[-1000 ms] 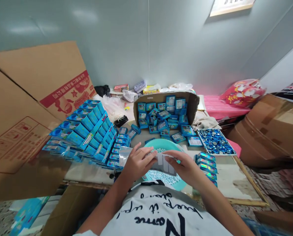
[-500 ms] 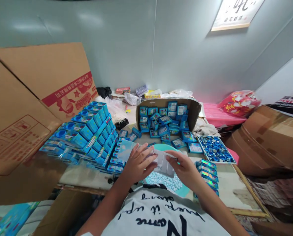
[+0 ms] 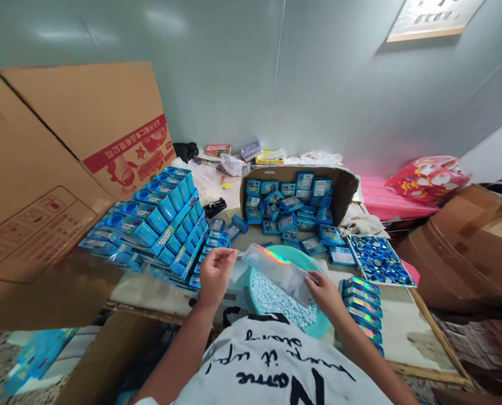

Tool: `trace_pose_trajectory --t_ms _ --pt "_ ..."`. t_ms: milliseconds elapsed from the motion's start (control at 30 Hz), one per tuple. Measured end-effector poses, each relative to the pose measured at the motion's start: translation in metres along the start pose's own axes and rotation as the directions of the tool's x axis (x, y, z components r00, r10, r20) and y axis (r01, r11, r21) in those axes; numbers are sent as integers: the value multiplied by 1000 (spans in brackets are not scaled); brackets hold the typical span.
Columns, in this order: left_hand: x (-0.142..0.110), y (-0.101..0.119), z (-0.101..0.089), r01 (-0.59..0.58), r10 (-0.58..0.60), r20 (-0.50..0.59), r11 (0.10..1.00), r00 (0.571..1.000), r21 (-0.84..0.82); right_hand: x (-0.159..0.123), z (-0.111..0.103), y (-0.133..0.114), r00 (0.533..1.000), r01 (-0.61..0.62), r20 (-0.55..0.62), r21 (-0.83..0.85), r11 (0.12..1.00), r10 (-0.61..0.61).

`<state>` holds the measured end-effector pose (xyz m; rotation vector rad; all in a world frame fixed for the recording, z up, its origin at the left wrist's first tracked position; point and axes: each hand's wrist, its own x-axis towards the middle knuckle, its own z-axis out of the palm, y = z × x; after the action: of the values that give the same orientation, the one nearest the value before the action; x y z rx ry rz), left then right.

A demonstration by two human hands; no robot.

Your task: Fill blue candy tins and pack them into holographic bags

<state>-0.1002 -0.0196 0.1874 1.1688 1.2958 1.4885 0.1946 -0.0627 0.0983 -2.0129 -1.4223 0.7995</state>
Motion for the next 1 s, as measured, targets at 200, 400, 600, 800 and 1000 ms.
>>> trace_pose_trajectory --t_ms 200,400,600,800,1000 --pt "33 -15 -35 120 -115 -91 991 989 57 -9 17 5 987 97 -106 -201 975 -120" --pt "49 -33 -46 132 -124 -76 984 989 117 24 68 -97 928 96 260 527 845 -268" --pt "62 -56 -46 149 -141 -67 978 988 143 56 138 -151 883 -27 340 724 689 -323" --pt "72 -75 -47 172 -161 -75 970 984 173 69 172 -151 921 -32 284 739 673 -268" --pt "77 -84 -48 161 -144 -77 937 987 310 77 181 -145 918 -44 302 720 693 -256"
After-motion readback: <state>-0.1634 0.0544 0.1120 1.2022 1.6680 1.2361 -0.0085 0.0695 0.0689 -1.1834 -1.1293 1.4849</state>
